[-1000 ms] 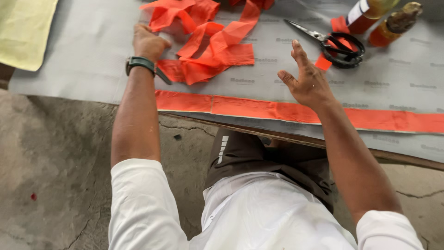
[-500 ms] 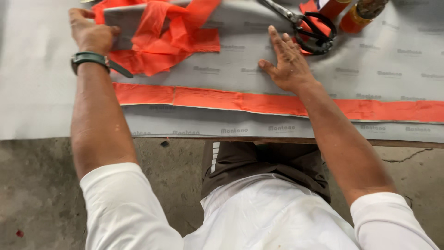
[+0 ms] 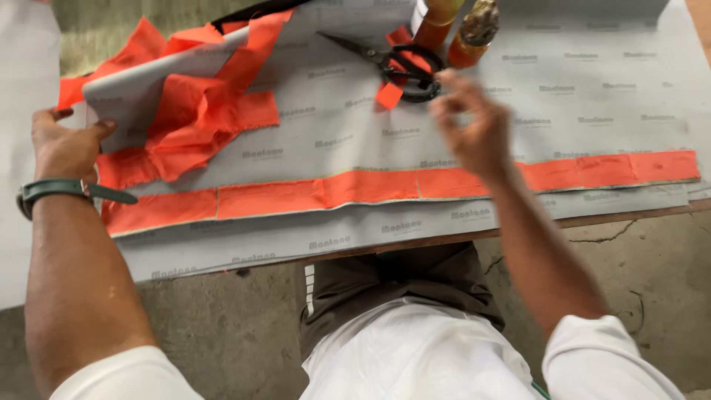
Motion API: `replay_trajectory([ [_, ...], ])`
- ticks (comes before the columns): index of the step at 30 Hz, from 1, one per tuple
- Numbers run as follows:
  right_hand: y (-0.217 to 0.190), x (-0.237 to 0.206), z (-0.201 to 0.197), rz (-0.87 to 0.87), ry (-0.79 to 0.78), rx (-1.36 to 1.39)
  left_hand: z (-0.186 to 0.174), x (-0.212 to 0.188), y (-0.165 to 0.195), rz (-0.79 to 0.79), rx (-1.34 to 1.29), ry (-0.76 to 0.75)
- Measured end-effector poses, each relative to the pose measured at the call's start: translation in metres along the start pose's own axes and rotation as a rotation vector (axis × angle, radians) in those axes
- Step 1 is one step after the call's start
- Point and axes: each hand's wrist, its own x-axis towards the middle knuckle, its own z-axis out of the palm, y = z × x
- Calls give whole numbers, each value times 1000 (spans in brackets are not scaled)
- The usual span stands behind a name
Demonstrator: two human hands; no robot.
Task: The person cuts orange fabric strips with scissors on a workbench, then applies glue from a jar onto a gray backing sheet and presses the orange strips onto the glued areas, smoothing and aligning them by hand. They reposition the backing sheet and continue cutting and attaching strips along its length.
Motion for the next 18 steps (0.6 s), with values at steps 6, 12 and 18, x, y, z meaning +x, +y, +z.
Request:
replay_trajectory([
  [6,147,25,-124,659,-51,-451,13,-2,16,193,171,96],
  [12,240,34,-153,837,-317,-710,35,-1,33,176,259,220],
  [18,263,55,-157,869,-307,-758,37,-3,29,164,165,259],
])
